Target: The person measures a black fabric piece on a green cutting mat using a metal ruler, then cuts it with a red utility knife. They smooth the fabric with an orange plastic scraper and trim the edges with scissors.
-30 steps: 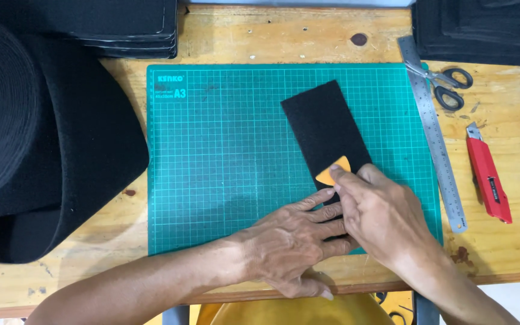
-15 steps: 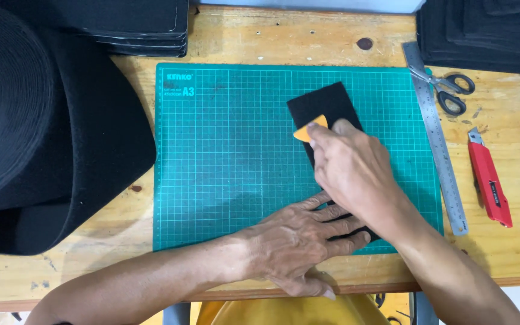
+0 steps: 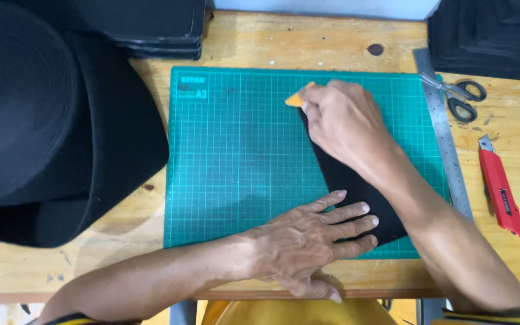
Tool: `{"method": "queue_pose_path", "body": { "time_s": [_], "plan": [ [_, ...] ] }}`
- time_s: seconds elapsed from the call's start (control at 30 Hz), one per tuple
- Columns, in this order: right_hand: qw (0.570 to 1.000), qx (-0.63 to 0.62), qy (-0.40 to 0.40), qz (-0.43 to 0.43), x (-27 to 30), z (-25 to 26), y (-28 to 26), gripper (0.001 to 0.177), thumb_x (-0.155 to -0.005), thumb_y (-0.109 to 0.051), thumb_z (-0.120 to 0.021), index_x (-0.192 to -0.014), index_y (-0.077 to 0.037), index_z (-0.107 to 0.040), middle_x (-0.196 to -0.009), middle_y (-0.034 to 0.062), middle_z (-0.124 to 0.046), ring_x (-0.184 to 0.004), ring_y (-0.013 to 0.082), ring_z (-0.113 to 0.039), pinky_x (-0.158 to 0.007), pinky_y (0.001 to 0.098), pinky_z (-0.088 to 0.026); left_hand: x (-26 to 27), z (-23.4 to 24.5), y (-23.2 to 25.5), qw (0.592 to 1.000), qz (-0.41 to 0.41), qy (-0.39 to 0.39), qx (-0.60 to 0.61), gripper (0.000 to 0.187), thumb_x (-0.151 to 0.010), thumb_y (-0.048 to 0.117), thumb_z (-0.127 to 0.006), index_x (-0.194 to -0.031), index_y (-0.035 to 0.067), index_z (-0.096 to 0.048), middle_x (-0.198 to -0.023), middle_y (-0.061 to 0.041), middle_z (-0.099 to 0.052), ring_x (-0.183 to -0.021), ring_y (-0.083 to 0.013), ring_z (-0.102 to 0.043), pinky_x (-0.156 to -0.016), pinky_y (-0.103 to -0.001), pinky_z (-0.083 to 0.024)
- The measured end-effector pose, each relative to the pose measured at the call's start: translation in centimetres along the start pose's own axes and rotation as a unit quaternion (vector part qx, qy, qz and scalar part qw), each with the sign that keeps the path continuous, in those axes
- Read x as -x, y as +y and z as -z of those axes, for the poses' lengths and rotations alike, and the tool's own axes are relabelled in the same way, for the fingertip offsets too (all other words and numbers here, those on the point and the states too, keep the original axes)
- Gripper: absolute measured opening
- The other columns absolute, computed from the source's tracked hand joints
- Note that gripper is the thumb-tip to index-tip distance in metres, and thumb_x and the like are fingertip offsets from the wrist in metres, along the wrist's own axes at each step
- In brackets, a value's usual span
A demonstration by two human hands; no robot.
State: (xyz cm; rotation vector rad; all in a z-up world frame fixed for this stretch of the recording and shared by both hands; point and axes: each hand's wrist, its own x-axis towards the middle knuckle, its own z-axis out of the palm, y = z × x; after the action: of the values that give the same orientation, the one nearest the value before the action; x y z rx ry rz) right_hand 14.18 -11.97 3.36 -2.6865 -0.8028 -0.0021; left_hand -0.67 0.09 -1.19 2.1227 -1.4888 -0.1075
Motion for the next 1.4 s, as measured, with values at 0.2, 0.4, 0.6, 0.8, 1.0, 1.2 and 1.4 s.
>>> {"method": "queue_pose_path", "body": {
  "time_s": [0.2,0.4,0.6,0.8,1.0,1.2,1.4],
  "plan": [
    [0.998,0.045,-0.034,-0.005,9.0,3.6,-3.7,0.021,-0.100,-0.012,-0.059,-0.116,-0.010,-0.071,-0.072,0.0115,-0.051,-0.047,0.0369,-0.057,-0.035,0.0494,-0.046,0.0,0.9,0.0,0.996,-0.010,0.046,0.080,0.084,-0.088,0.060,-0.045,-0.151,0.003,-0.050,-0.158,-0.021,-0.050,-0.154,-0.0407,-0.039,-0.135,-0.059,-0.011],
    [0.985,0.099,-0.109,-0.090,15.4,1.5,-1.7,0.039,-0.093,-0.025,-0.055,-0.131,-0.026,-0.066,-0.087,0.0044,-0.055,-0.054,0.0364,-0.063,-0.038,0.0516,-0.054,0.1,0.4,0.1,0.990,-0.022,0.111,0.079,0.076,-0.087,0.057,-0.054,-0.139,0.001,-0.059,-0.141,-0.027,-0.059,-0.142,-0.0491,-0.048,-0.124,-0.060,-0.033],
    [0.977,0.072,-0.149,-0.132,14.2,1.8,-2.2,0.039,-0.098,-0.028,-0.052,-0.135,-0.025,-0.065,-0.089,0.0068,-0.059,-0.055,0.0407,-0.065,-0.040,0.0562,-0.054,0.1,0.4,0.0,0.992,-0.020,0.094,0.080,0.077,-0.085,0.059,-0.054,-0.137,0.002,-0.062,-0.134,-0.028,-0.063,-0.139,-0.0488,-0.050,-0.127,-0.062,-0.029],
    [0.985,0.027,-0.112,-0.126,14.2,0.6,-1.4,0.045,-0.095,-0.020,-0.056,-0.138,-0.023,-0.067,-0.087,0.0036,-0.058,-0.059,0.0343,-0.063,-0.042,0.0521,-0.052,0.1,0.3,0.1,0.988,-0.018,0.102,0.117,0.078,-0.082,0.057,-0.060,-0.137,0.001,-0.061,-0.137,-0.027,-0.061,-0.141,-0.0494,-0.050,-0.132,-0.065,-0.018],
    [0.994,0.024,-0.065,-0.079,11.1,1.4,-2.5,0.035,-0.097,-0.018,-0.056,-0.130,-0.016,-0.070,-0.081,0.0080,-0.058,-0.057,0.0370,-0.063,-0.042,0.0526,-0.051,-0.1,0.8,0.2,0.993,-0.009,0.065,0.099,0.084,-0.084,0.060,-0.051,-0.145,0.002,-0.056,-0.152,-0.021,-0.055,-0.150,-0.0430,-0.042,-0.133,-0.063,-0.013],
    [0.997,0.004,-0.049,-0.061,7.3,1.5,-3.2,0.031,-0.100,-0.013,-0.057,-0.126,-0.007,-0.071,-0.078,0.0129,-0.059,-0.055,0.0373,-0.063,-0.040,0.0498,-0.048,0.0,0.6,0.2,0.996,-0.011,0.066,0.064,0.088,-0.084,0.062,-0.046,-0.146,0.000,-0.053,-0.152,-0.024,-0.054,-0.144,-0.0436,-0.049,-0.125,-0.057,-0.030],
    [0.996,0.010,-0.053,-0.071,3.1,0.4,-2.3,0.030,-0.099,-0.010,-0.056,-0.124,-0.010,-0.073,-0.081,0.0154,-0.064,-0.067,0.0418,-0.067,-0.053,0.0552,-0.055,0.1,0.2,0.1,0.999,0.008,0.025,0.034,0.093,-0.084,0.068,-0.040,-0.155,0.007,-0.043,-0.163,-0.023,-0.044,-0.160,-0.0413,-0.029,-0.134,-0.058,-0.012]
  ]
}}
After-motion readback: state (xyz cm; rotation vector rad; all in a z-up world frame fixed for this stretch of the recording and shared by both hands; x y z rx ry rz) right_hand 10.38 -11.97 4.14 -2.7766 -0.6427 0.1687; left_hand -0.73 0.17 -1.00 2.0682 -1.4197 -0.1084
